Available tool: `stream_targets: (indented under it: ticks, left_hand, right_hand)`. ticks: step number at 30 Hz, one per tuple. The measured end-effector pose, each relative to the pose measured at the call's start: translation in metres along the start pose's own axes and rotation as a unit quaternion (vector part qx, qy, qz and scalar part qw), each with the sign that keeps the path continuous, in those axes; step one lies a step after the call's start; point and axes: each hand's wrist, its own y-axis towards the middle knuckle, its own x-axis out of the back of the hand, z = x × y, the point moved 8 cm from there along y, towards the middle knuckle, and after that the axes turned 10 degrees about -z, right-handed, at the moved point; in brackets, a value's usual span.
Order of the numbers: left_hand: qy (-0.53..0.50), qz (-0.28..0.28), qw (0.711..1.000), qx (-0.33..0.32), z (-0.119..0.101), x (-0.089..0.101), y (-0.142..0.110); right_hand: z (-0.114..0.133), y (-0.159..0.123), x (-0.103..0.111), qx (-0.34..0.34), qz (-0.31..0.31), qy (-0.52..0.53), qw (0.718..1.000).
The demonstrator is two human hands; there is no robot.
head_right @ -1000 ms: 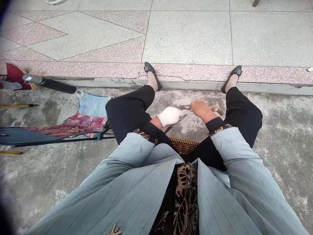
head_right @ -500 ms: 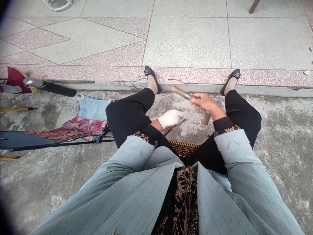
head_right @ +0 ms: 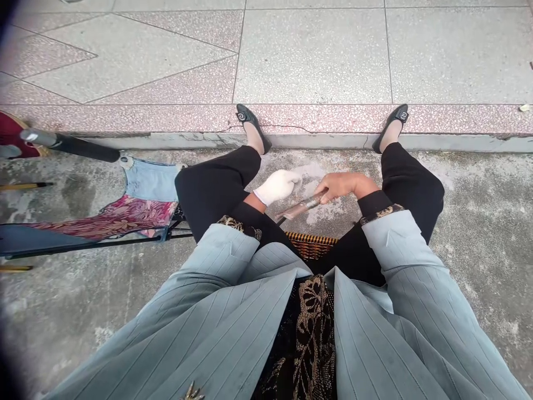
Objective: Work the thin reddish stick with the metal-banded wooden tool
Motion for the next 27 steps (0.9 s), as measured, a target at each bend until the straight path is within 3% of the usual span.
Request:
stream_targets:
  ticks: [2, 4, 6, 8, 10, 13, 16, 20, 24, 27]
  left_hand:
    - [-0.020, 0.002, 1.000, 0.009, 0.003, -0.003, 0.002]
    - [-0.020, 0.010, 1.000, 0.001, -0.001, -0.011, 0.003]
    - [-0.002, 0.016, 1.000, -0.012, -0.008, -0.021, 0.003]
    - [0.032, 0.017, 0.999, -0.028, -0.016, -0.026, 0.000]
    - [0.063, 0.016, 0.997, -0.042, -0.022, -0.027, -0.003]
    - [0.094, 0.023, 0.994, -0.044, -0.025, -0.024, -0.005]
    - [0.118, 0.046, 0.991, -0.039, -0.025, -0.020, -0.007]
    - [0.129, 0.049, 0.989, -0.051, -0.029, -0.014, -0.008]
    - [0.128, 0.050, 0.989, -0.055, -0.025, -0.008, -0.007]
    - [0.078, 0.016, 0.995, -0.054, -0.017, -0.002, -0.002]
  right_hand:
    - [0.009, -0.011, 0.019, 0.053, -0.065, 0.163, 0.983]
    - [0.009, -0.020, 0.045, 0.091, -0.183, 0.284, 0.937]
    - [0.003, -0.022, 0.061, 0.099, -0.275, 0.339, 0.894]
    - [-0.008, -0.017, 0.066, 0.069, -0.326, 0.334, 0.882]
    - [-0.018, -0.010, 0.067, 0.020, -0.357, 0.282, 0.891]
    - [-0.029, -0.004, 0.067, -0.065, -0.384, 0.099, 0.916]
    - [-0.026, 0.002, 0.061, -0.113, -0.354, -0.097, 0.923]
    - [-0.023, 0.011, 0.040, -0.154, -0.238, -0.194, 0.939]
    - [-0.025, 0.013, 0.016, -0.141, -0.106, -0.187, 0.966]
    - [-0.017, 0.004, -0.007, -0.058, 0.038, -0.047, 0.996]
